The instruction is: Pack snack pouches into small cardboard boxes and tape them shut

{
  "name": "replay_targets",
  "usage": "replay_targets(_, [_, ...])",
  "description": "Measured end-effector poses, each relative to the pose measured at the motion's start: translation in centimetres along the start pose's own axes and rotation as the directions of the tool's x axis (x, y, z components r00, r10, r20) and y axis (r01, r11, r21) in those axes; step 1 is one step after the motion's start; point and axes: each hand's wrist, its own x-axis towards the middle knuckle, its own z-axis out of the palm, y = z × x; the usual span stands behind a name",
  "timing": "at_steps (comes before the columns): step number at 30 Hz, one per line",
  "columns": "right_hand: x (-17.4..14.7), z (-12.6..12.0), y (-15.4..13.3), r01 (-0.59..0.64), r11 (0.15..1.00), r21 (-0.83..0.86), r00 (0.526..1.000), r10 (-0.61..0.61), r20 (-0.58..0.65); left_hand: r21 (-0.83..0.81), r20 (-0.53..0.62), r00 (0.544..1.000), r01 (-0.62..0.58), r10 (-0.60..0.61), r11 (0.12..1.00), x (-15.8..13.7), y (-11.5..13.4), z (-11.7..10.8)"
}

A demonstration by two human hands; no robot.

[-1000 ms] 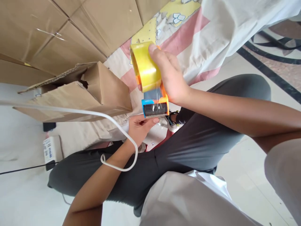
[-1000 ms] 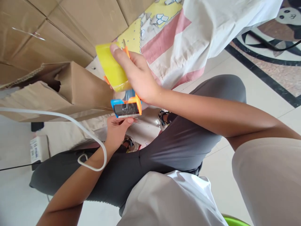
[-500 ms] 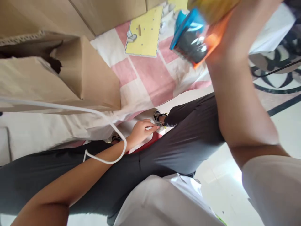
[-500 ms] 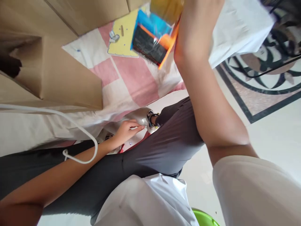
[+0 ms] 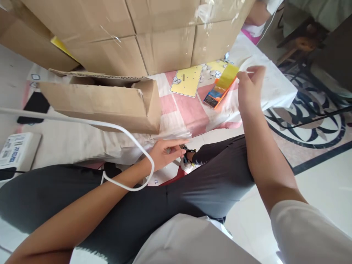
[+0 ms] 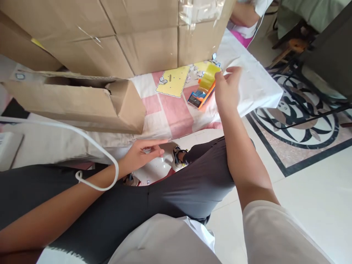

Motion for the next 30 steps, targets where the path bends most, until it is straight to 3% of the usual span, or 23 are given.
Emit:
replay_targets(3, [-1.4,1.3,-2.9,0.067,0.991,-0.116,0.998,-0.064,0.028,-0.010,-0.072,0.997,-0.010,0.009,1.000,-0.5,1.1,-1.2])
replay_targets(6, [-2.7,3.4,-4.6,0.182,0.944,-0.277,0.975,-0.137,0.174,0.001,-0.104,0.993,-0.049,0.049,0.999,-0.6,2.0,-2.0])
replay_targets(9, [-3.2,5.3,-4.7,0.223,0.923,-0.313,0.930,-0.105,0.352,0.010,-0.137,0.989,-0.063,0.064,0.998,-0.7,2.5,-2.5])
replay_targets(12, [-2.9,6.5,-3.8,0.216,0.934,-0.284,0.904,-0.081,0.419,0.008,-0.188,0.978,-0.093,0.093,0.996,-0.6,2.6,-2.7])
replay_targets(15, [-2.8,6.9,-2.7,0.130,0.965,-0.227,0.881,-0.008,0.472,0.001,-0.215,0.971,-0.104,0.102,0.995,-0.5,2.6,-2.6])
replay_targets(20, [-3.4,6.6,-1.8,-0.157,0.987,-0.025,0.814,0.144,0.563,-0.024,-0.275,0.957,-0.108,0.097,0.994,-0.5,2.4,-2.0])
replay_targets(24, [-3.7,6.8,-1.5,-0.243,0.966,0.087,0.817,0.155,0.556,0.108,-0.284,0.931,-0.205,0.227,0.973,-0.8,2.7,-1.8])
replay_targets(27, [-3.7,7.7,-1.2,-0.358,0.920,0.160,0.836,0.239,0.494,0.381,-0.201,0.890,-0.313,0.409,0.870,-1.1,3.7,-2.3])
replay_targets(30, [-3.6,8.9,-0.7,-0.501,0.831,0.244,0.791,0.325,0.519,0.706,-0.053,0.769,-0.423,0.637,0.568,-1.1,4.7,-3.2])
